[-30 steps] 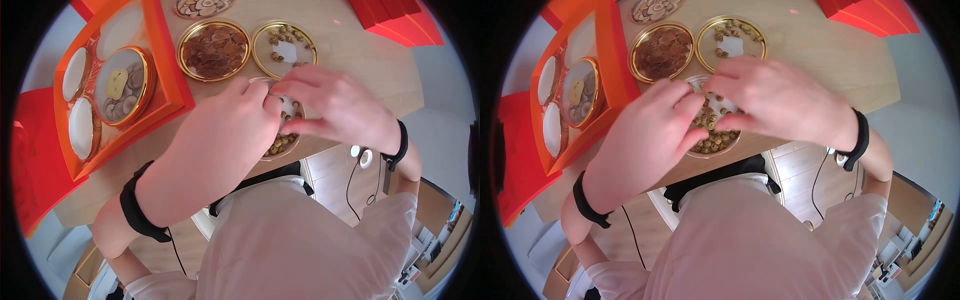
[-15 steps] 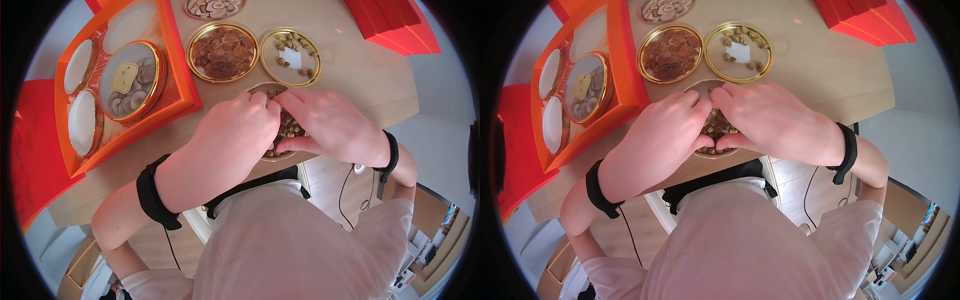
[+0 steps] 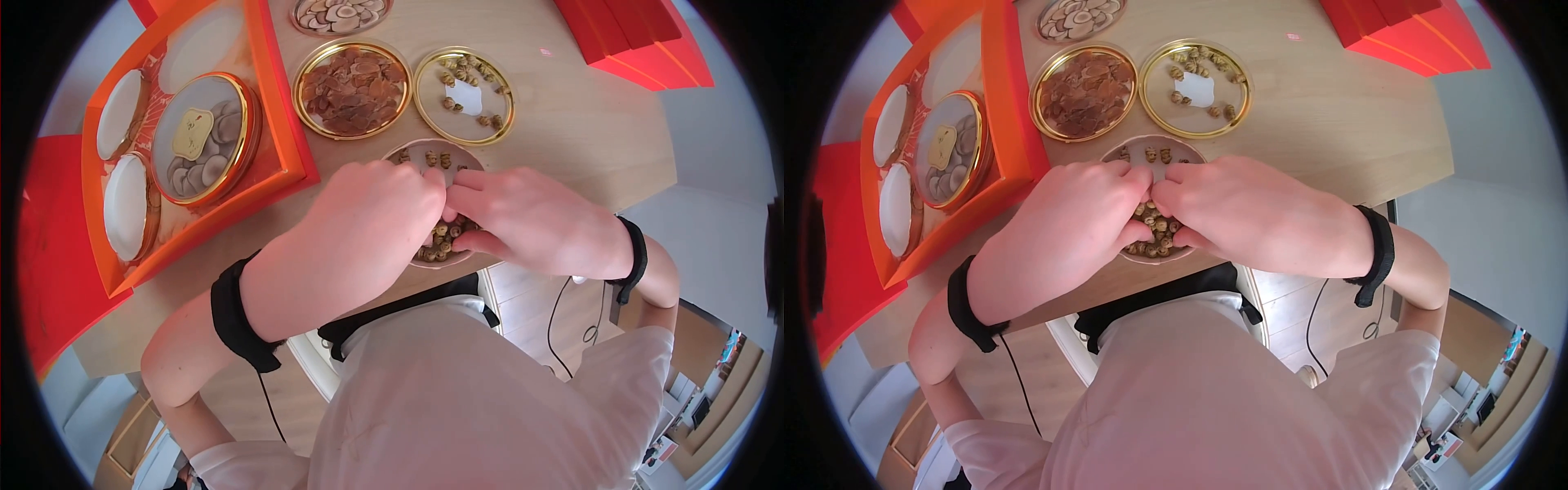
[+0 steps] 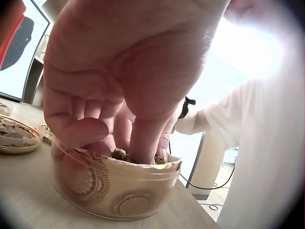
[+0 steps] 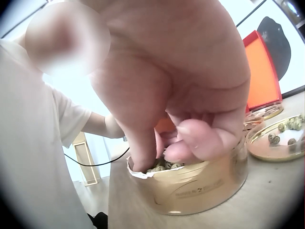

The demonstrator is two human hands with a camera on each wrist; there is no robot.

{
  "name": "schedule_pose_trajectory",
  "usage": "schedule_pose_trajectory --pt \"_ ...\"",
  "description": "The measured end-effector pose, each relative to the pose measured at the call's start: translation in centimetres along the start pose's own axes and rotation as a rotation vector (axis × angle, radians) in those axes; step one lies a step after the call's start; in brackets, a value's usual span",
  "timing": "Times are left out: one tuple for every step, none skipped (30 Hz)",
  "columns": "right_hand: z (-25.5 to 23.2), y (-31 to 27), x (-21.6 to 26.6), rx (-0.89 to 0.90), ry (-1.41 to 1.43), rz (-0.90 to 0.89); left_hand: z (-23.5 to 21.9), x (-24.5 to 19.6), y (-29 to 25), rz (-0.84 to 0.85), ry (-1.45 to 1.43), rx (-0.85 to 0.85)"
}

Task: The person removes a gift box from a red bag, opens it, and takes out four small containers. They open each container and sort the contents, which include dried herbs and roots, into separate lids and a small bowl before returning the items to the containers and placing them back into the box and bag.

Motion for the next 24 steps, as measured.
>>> schedule_pose_trajectory --pt "0.0 0.0 -0.1 -0.008 0.018 -0.015 -0.1 0.0 0.1 -0.013 -0.026 0.017" --pt "0.0 0.0 -0.1 0.002 0.024 -0.018 -0.1 0.1 0.1 -0.015 -0.042 0.018" --pt "-0.2 0.0 0.0 0.013 0.029 -0.021 -0.1 0.2 0.2 -0.016 -0.058 0.019" --pt "-0.3 0.0 0.0 0.024 0.035 -0.025 -0.2 0.2 0.2 -0.018 -0.074 0.02" --pt "-0.3 0.1 0.0 0.033 0.023 -0.018 -0.2 0.2 0.1 -0.02 -0.066 0.024" --pt "-0.3 0.1 0.0 0.043 0.011 -0.012 -0.2 0.2 0.0 -0.023 -0.057 0.028" --pt "-0.3 0.2 0.0 0.053 -0.001 -0.006 -0.3 0.1 -0.1 -0.026 -0.048 0.032" --pt "-0.3 0.2 -0.1 0.027 -0.035 -0.039 -0.4 0.1 -0.1 -0.018 -0.057 0.052" --pt "-0.3 0.3 -0.2 0.001 -0.07 -0.074 -0.6 0.0 -0.2 -0.014 -0.066 0.072" --pt "-0.3 0.3 -0.2 -0.025 -0.106 -0.11 -0.7 0.0 -0.3 -0.01 -0.076 0.091" --pt "-0.3 0.3 -0.4 -0.033 -0.101 -0.131 -0.6 0.1 -0.4 -0.011 -0.078 0.092" --pt "-0.4 0.3 -0.6 -0.042 -0.097 -0.152 -0.5 0.2 -0.4 -0.012 -0.079 0.092" --pt "-0.5 0.2 -0.7 -0.051 -0.094 -0.171 -0.3 0.4 -0.4 -0.011 -0.081 0.091" --pt "-0.8 0.2 -0.7 -0.07 -0.069 -0.173 -0.2 0.4 -0.3 -0.005 -0.072 0.082" --pt "-1.3 0.0 -0.5 -0.09 -0.045 -0.174 0.0 0.5 -0.3 0.003 -0.062 0.072" --pt "-1.8 -0.2 -0.5 -0.11 -0.021 -0.174 0.0 0.5 -0.2 0.011 -0.052 0.062" --pt "-2.4 -0.4 -0.8 -0.141 -0.027 -0.158 0.0 0.5 -0.3 0.018 -0.043 0.053" --pt "-3.1 -0.4 -1.4 -0.172 -0.034 -0.142 -0.1 0.5 -0.3 0.025 -0.033 0.043" --pt "-3.8 -0.3 -2.1 -0.204 -0.039 -0.126 -0.2 0.5 -0.4 0.033 -0.023 0.035" --pt "-4.3 -0.1 -3.0 -0.246 -0.009 -0.072 -0.2 0.6 -0.4 0.041 -0.029 0.032" --pt "-4.7 0.2 -4.0 -0.29 0.022 -0.018 -0.2 0.7 -0.3 0.05 -0.035 0.03" --pt "-5.1 0.4 -5.0 -0.334 0.052 0.036 -0.3 0.8 -0.3 0.059 -0.039 0.026" --pt "-5.2 0.6 -6.0 -0.343 0.045 0.042 -0.3 0.9 -0.3 0.065 -0.04 0.034" --pt "-5.1 0.9 -7.1 -0.352 0.037 0.047 -0.4 0.9 -0.3 0.069 -0.041 0.04"
Point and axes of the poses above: each hand's wrist, its own y-axis towards the middle knuckle, its own z-axis out of the palm, x = y × z, the point moved 2 cm from there along y, towards the middle knuckle, and after that the axes turned 13 degrees about x, right-handed, at the moved point
